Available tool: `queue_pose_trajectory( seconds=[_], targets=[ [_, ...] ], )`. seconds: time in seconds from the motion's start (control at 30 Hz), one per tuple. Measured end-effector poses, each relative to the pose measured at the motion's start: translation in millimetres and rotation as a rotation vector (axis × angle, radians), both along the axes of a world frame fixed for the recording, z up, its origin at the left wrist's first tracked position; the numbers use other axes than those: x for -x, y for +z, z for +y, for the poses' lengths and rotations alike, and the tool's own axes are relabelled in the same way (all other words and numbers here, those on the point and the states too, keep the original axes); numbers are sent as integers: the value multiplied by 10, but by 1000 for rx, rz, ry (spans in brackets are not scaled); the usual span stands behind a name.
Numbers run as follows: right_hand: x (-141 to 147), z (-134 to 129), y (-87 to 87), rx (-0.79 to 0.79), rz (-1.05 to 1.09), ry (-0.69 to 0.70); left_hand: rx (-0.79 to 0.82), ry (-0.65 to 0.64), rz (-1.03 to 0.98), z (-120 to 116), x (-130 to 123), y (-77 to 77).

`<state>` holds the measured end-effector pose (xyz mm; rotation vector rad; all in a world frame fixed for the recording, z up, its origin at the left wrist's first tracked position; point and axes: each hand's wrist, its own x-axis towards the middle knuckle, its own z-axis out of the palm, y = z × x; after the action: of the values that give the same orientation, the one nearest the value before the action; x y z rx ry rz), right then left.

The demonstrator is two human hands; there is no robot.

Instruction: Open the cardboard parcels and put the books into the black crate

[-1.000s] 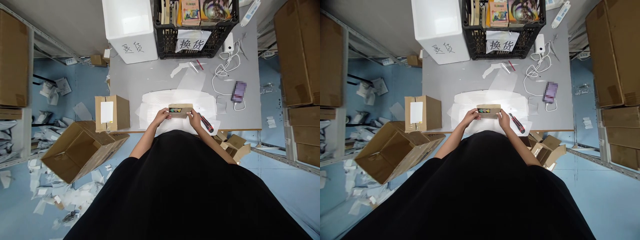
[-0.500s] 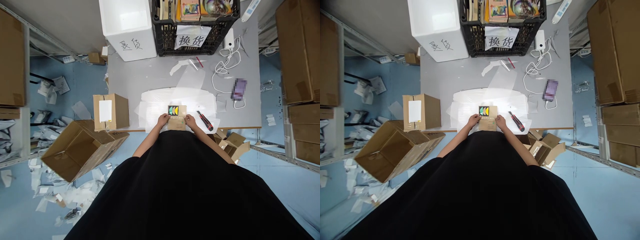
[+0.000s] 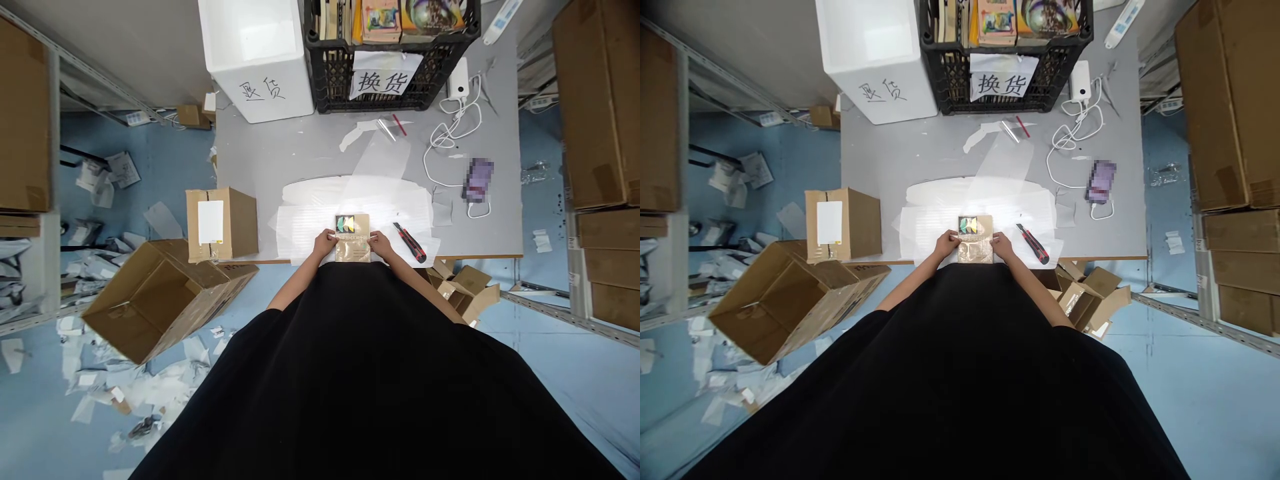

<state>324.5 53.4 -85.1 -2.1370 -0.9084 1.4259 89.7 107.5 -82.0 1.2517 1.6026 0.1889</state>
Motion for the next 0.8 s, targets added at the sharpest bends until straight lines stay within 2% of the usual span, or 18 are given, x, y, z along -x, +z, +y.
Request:
queue_pose_trajectory(
  seconds=[0.23, 0.47, 0.63, 0.8],
  targets=[
    [23, 32, 64, 48, 130, -124, 47, 75, -60, 33, 0, 5],
    [44, 62, 171, 45, 159, -169, 71, 180, -106, 41, -52, 133],
    [18, 127, 307, -68, 246, -240, 57, 294, -217, 145, -102, 298],
    [-34, 412, 609, -172, 316, -296, 11, 374, -405, 454, -186, 595]
  ],
)
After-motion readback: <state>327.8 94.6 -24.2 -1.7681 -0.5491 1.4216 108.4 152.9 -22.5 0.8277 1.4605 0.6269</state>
